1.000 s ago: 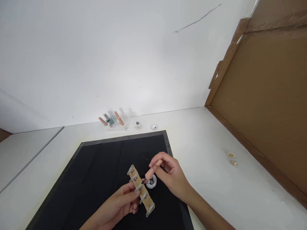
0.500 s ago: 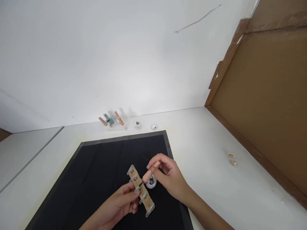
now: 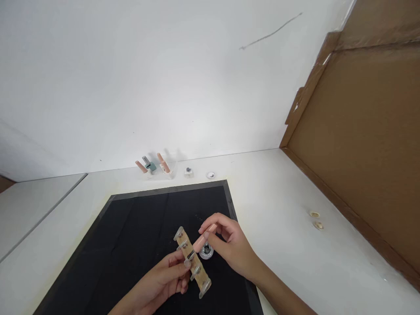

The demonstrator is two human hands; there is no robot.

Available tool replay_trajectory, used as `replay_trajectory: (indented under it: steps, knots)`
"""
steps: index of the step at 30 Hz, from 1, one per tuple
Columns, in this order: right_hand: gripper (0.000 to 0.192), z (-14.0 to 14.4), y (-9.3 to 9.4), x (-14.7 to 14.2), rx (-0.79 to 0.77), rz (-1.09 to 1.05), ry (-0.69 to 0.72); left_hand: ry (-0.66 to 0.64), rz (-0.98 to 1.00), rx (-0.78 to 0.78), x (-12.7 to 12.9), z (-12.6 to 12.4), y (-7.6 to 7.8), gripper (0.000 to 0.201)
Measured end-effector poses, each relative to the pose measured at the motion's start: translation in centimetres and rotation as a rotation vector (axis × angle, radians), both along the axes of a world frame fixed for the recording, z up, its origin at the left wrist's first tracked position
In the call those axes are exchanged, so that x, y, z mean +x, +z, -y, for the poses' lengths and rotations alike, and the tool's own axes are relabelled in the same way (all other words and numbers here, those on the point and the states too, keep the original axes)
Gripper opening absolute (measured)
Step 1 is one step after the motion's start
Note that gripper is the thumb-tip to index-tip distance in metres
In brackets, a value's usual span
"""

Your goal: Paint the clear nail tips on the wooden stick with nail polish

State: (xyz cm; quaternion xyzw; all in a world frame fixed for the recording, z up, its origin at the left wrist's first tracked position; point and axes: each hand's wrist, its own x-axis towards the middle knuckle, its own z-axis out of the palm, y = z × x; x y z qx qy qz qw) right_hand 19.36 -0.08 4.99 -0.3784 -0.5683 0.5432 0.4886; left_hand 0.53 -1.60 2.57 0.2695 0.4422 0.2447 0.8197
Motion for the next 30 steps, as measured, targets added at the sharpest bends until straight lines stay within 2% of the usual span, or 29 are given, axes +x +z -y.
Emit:
replay_trajectory:
  steps: [5, 11, 17, 20, 30]
  knots:
    - [0.008, 0.13, 0.31, -0.1, 0.004, 0.031, 0.004, -0.004, 0.01, 0.005, 0.06, -0.01, 0.03, 0.032]
    - [0.011, -0.11, 0.17, 0.18, 0.012, 0.008, -0.133, -0.004, 0.006, 0.001, 0.02, 0.07, -0.01, 0.035]
    - [0.007, 0.24, -0.02, 0.07, 0.041, -0.007, 0.033, 0.004, 0.01, 0.002, 0.18, -0.14, -0.08, 0.03]
    - [0.007, 0.33, 0.07, -0.02, 0.057, 0.03, 0.066, 0.005, 0.01, 0.006, 0.3, -0.22, 0.03, 0.031]
    - [0.011, -0.19, 0.12, 0.19, 0.055, 0.048, -0.104, -0.004, 0.009, 0.01, -0.12, 0.04, -0.33, 0.034]
